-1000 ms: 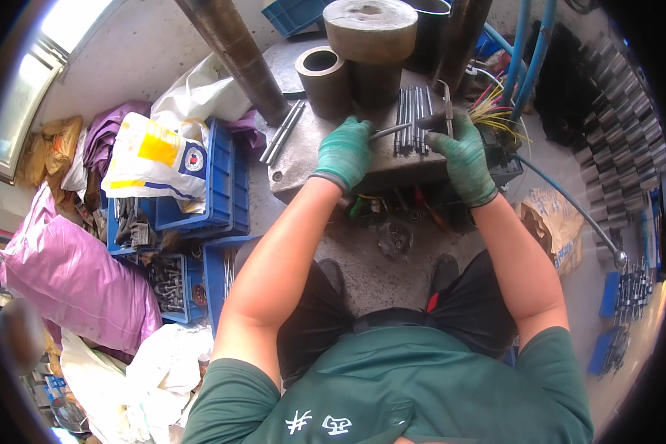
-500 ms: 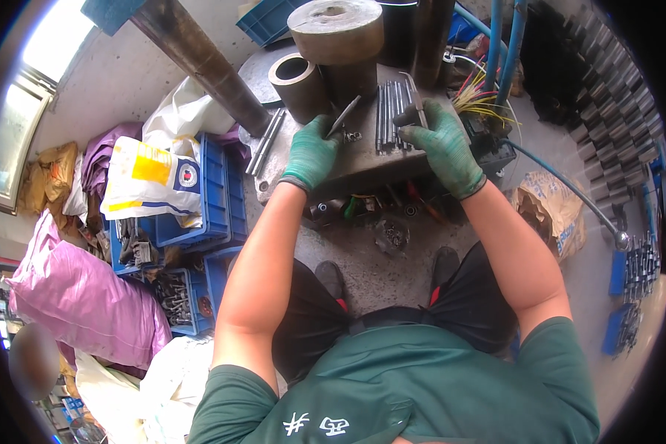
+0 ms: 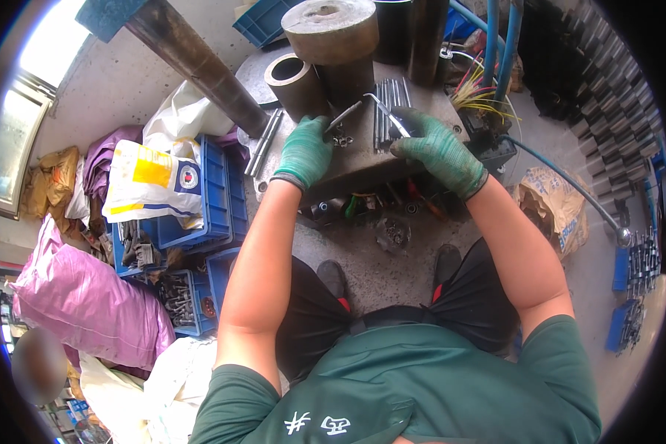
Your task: The person holds and looks at a small metal tube and a cluster of thin metal pins while wearing green gloves, then puts them down on a workbench.
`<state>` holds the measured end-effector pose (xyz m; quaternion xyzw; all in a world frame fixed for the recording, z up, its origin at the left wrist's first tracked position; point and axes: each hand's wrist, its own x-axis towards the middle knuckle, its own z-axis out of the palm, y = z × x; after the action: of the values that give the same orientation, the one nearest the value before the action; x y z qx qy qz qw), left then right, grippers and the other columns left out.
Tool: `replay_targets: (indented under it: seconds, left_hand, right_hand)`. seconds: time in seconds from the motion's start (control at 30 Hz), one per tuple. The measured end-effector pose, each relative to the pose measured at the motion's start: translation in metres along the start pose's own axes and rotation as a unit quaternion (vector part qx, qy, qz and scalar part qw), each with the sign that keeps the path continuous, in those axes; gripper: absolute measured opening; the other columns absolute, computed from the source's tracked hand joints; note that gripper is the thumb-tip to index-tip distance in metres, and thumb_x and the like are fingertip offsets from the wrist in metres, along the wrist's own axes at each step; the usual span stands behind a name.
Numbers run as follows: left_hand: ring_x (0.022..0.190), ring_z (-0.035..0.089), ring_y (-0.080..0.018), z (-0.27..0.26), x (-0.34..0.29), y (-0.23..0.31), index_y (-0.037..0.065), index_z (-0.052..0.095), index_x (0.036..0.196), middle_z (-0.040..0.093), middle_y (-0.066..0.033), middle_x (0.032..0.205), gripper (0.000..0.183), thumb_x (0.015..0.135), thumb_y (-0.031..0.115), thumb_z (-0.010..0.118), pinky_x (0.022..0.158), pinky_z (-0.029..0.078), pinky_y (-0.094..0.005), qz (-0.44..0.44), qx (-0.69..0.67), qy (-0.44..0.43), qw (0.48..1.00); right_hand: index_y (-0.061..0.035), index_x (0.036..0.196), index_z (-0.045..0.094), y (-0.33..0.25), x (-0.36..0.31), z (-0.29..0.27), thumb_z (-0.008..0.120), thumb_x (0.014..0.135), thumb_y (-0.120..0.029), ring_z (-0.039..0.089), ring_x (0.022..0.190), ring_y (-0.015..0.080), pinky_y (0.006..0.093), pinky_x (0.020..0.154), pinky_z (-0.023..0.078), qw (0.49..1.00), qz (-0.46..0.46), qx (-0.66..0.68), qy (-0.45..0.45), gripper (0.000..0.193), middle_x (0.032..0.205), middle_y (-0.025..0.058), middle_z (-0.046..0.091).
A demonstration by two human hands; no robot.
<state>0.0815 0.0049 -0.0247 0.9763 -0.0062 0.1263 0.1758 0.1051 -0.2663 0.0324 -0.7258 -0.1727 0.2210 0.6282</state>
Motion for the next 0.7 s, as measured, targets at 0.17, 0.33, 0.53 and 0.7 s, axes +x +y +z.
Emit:
replay_targets:
  seconds: [0.17,0.33,0.53,0.7]
  left_hand:
    - [0.106,0.069,-0.044,-0.012,-0.002,0.011,0.007,0.062,0.125,0.071,-0.0263,0.107,0.035,0.091,0.011,0.067,0.09,0.055,-0.0533,-0.003,0.027,-0.038,0.999]
    - [0.103,0.07,-0.045,-0.021,-0.006,0.014,0.005,0.064,0.122,0.073,-0.0253,0.108,0.031,0.092,0.01,0.069,0.088,0.056,-0.0506,-0.041,-0.06,-0.003,0.997]
    - [0.104,0.071,-0.042,-0.026,-0.001,0.019,0.002,0.069,0.116,0.073,-0.0251,0.111,0.025,0.092,0.012,0.072,0.088,0.055,-0.0436,-0.124,-0.242,-0.051,0.961]
    - [0.105,0.07,-0.0422,-0.023,-0.004,0.015,0.003,0.069,0.12,0.073,-0.0235,0.111,0.029,0.091,0.008,0.07,0.091,0.055,-0.0443,-0.066,-0.155,-0.045,0.985]
  right_hand:
    - [0.0031,0.149,0.053,0.001,0.001,-0.006,0.075,0.083,-0.012,0.065,0.101,0.0156,0.0301,0.092,0.054,0.999,-0.045,-0.023,0.009,0.071,0.115,0.0088,0.07]
    - [0.0021,0.147,0.055,-0.006,-0.002,-0.007,0.075,0.082,-0.011,0.066,0.102,0.0155,0.0302,0.093,0.054,0.998,-0.053,-0.041,0.018,0.069,0.117,0.0093,0.07]
    - [-0.003,0.141,0.062,0.006,0.002,-0.012,0.075,0.078,-0.011,0.07,0.1,0.0199,0.032,0.094,0.055,0.988,-0.067,-0.138,-0.024,0.065,0.118,0.0141,0.071]
    - [-0.0057,0.132,0.069,-0.002,-0.001,-0.004,0.069,0.069,-0.007,0.066,0.111,0.0397,0.0448,0.101,0.053,0.9,-0.17,-0.402,0.015,0.063,0.118,0.0214,0.069]
